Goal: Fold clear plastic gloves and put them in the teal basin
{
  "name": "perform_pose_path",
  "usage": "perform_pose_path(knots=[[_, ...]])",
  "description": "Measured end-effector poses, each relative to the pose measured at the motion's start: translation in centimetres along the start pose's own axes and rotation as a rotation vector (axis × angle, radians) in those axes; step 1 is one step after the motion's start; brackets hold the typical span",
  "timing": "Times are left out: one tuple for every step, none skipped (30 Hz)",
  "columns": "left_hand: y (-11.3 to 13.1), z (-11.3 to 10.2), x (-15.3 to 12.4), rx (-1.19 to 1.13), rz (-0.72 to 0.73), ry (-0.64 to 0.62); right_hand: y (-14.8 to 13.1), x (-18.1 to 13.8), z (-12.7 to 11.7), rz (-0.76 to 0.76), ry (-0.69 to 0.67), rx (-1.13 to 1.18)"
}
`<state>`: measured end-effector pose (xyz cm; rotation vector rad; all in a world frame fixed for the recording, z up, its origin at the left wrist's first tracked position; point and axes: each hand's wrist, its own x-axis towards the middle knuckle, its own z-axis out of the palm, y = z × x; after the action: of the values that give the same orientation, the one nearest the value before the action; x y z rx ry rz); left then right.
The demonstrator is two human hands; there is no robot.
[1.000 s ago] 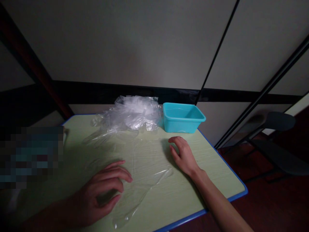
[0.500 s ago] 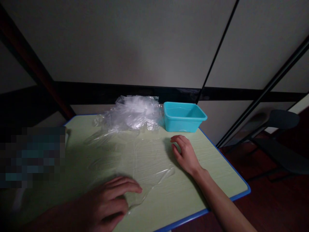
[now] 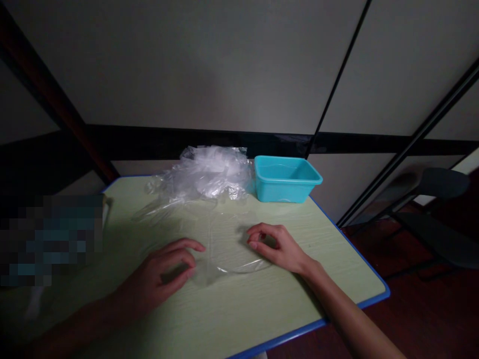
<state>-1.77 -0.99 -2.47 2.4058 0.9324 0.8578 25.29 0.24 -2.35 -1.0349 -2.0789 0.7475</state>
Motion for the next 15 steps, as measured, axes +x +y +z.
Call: perform_pose_path(knots=[[-0.15,0.09,0.04,0.005,-0.010,0.028,-0.06,0.00,0.05,0.009,-0.014,0.013],[-0.27,0.17,0.08,0.010,-0.022,0.050,-0.10,0.00,0.09,0.016,-0.027,0.028],[-0.34,0.23,0.13,0.016,-0.034,0.066,-0.14,0.00,0.12,0.022,-0.039,0.046],[-0.37,0.27,0.18,0.020,-0.045,0.078,-0.16,0.00,0.15,0.026,-0.050,0.067],[-0.37,0.29,0.24,0.023,-0.052,0.088,-0.17,0.00,0.18,0.029,-0.059,0.087],[-0.34,0.29,0.32,0.025,-0.057,0.097,-0.17,0.00,0.20,0.032,-0.069,0.106],[-0.29,0.27,0.42,0.026,-0.063,0.103,-0.17,0.00,0.24,0.035,-0.077,0.121],[-0.23,0.23,0.53,0.026,-0.069,0.109,-0.16,0.01,0.28,0.039,-0.082,0.133],[-0.17,0.19,0.64,0.025,-0.075,0.111,-0.15,0.02,0.32,0.046,-0.087,0.140],[-0.13,0.15,0.75,0.023,-0.083,0.115,-0.15,0.04,0.36,0.052,-0.093,0.145],[-0.12,0.11,0.84,0.020,-0.091,0.114,-0.14,0.05,0.40,0.057,-0.100,0.149],[-0.13,0.09,0.90,0.014,-0.097,0.114,-0.15,0.06,0.44,0.060,-0.108,0.152],[-0.16,0.10,0.94,0.006,-0.101,0.115,-0.15,0.07,0.48,0.062,-0.116,0.155],[-0.21,0.12,0.95,-0.003,-0.106,0.111,-0.16,0.08,0.50,0.064,-0.122,0.157],[-0.27,0.17,0.94,-0.011,-0.114,0.105,-0.17,0.08,0.52,0.065,-0.126,0.159]])
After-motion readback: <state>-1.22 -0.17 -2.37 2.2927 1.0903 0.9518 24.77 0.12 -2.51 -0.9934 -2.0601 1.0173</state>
